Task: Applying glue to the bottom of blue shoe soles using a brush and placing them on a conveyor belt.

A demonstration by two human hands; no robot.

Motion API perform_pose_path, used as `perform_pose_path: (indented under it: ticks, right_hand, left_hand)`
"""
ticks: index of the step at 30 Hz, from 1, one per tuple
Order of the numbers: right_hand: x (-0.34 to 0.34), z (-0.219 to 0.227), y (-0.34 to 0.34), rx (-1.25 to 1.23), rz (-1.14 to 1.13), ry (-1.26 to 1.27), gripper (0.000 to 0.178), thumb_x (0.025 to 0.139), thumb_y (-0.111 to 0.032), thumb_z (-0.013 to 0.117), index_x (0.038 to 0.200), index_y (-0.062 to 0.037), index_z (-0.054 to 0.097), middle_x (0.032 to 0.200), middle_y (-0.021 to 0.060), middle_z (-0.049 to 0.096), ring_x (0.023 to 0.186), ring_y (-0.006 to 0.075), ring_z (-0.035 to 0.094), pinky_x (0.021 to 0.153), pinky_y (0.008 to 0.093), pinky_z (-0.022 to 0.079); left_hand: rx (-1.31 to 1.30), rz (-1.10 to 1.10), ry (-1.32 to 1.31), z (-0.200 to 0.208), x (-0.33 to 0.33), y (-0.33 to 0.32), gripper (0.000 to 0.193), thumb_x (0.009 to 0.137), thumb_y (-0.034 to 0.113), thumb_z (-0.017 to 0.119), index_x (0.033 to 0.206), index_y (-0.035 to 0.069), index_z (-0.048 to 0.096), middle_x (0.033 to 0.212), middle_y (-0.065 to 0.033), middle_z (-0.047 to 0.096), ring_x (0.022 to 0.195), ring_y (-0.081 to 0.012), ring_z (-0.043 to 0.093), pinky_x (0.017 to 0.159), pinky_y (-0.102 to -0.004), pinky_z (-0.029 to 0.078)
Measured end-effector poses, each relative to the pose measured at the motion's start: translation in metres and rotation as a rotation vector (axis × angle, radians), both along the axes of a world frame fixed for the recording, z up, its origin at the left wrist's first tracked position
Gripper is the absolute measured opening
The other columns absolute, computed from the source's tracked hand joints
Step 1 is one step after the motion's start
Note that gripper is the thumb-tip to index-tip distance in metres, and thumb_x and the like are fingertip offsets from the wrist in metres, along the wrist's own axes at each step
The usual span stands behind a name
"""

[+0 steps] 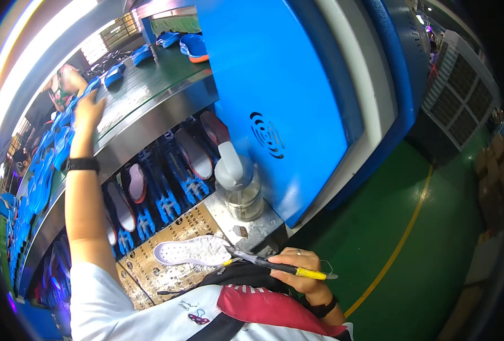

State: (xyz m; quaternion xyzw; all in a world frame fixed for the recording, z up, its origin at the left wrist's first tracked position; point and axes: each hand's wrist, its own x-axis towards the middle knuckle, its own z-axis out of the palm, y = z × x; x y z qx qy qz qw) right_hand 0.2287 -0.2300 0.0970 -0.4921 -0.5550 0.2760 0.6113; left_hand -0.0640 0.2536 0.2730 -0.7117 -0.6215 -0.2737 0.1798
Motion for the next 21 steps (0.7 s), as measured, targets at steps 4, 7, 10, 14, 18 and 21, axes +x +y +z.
perform_pose_path:
  ticks: [4, 7, 10, 14, 18, 21]
  right_hand:
    - [-0.019, 0.006, 0.01, 0.061, 0.114, -0.119, 0.028, 0.066, -0.005, 0.079, 0.091, 0.0028, 0.069, 0.074, 0.0138, 0.065, 0.065, 0.025, 0.062, 0.059, 0.0317, 0.048]
    - [-0.032, 0.008, 0.013, 0.067, 0.131, -0.093, 0.028, 0.067, -0.006, 0.079, 0.092, 0.0016, 0.07, 0.076, 0.0135, 0.066, 0.065, 0.025, 0.062, 0.061, 0.0317, 0.048]
    - [-0.04, 0.009, 0.014, 0.052, 0.161, -0.145, 0.028, 0.068, -0.008, 0.08, 0.094, 0.0002, 0.07, 0.077, 0.0132, 0.067, 0.066, 0.0247, 0.063, 0.062, 0.0315, 0.049]
    - [-0.047, 0.011, 0.013, 0.068, 0.151, -0.12, 0.028, 0.07, -0.01, 0.079, 0.095, -0.0008, 0.07, 0.079, 0.0128, 0.068, 0.068, 0.024, 0.063, 0.062, 0.0312, 0.049]
    - [-0.05, 0.013, 0.008, 0.041, 0.115, -0.091, 0.028, 0.072, -0.01, 0.078, 0.097, -0.0005, 0.069, 0.081, 0.0133, 0.068, 0.069, 0.0241, 0.064, 0.062, 0.0301, 0.049]
    - [-0.048, 0.014, 0.001, 0.022, 0.076, -0.084, 0.026, 0.074, -0.009, 0.076, 0.098, -0.0001, 0.068, 0.082, 0.0134, 0.068, 0.071, 0.0229, 0.065, 0.063, 0.0291, 0.049]
  left_hand:
    - [-0.245, 0.182, 0.154, -0.01, -0.089, -0.031, 0.049, 0.084, 0.034, 0.06, 0.125, 0.009, 0.058, 0.122, -0.0182, 0.059, 0.114, -0.0377, 0.055, 0.098, -0.0506, 0.041]
    - [-0.046, -0.057, 0.208, -0.02, -0.115, -0.057, 0.044, 0.084, 0.024, 0.063, 0.123, 0.005, 0.058, 0.117, -0.0203, 0.059, 0.107, -0.0383, 0.057, 0.092, -0.0466, 0.043]
    - [0.266, -0.521, 0.003, -0.035, -0.108, -0.096, 0.035, 0.085, 0.013, 0.064, 0.119, 0.005, 0.059, 0.106, -0.0195, 0.06, 0.097, -0.0381, 0.056, 0.086, -0.0445, 0.043]
    - [0.77, -0.592, -0.71, -0.073, -0.073, -0.167, 0.026, 0.091, 0.007, 0.052, 0.114, -0.004, 0.06, 0.099, -0.0101, 0.06, 0.087, -0.0201, 0.054, 0.083, -0.0315, 0.044]
    - [0.392, -0.655, -2.127, -0.072, -0.055, -0.194, 0.047, 0.094, 0.03, 0.041, 0.13, 0.0, 0.046, 0.13, -0.0207, 0.05, 0.121, -0.0347, 0.049, 0.102, -0.0525, 0.039]
    - [-0.433, -1.214, -2.501, -0.072, -0.047, -0.187, 0.072, 0.085, 0.035, 0.055, 0.141, -0.002, 0.029, 0.143, -0.0292, 0.032, 0.128, -0.0512, 0.033, 0.104, -0.0619, 0.032]
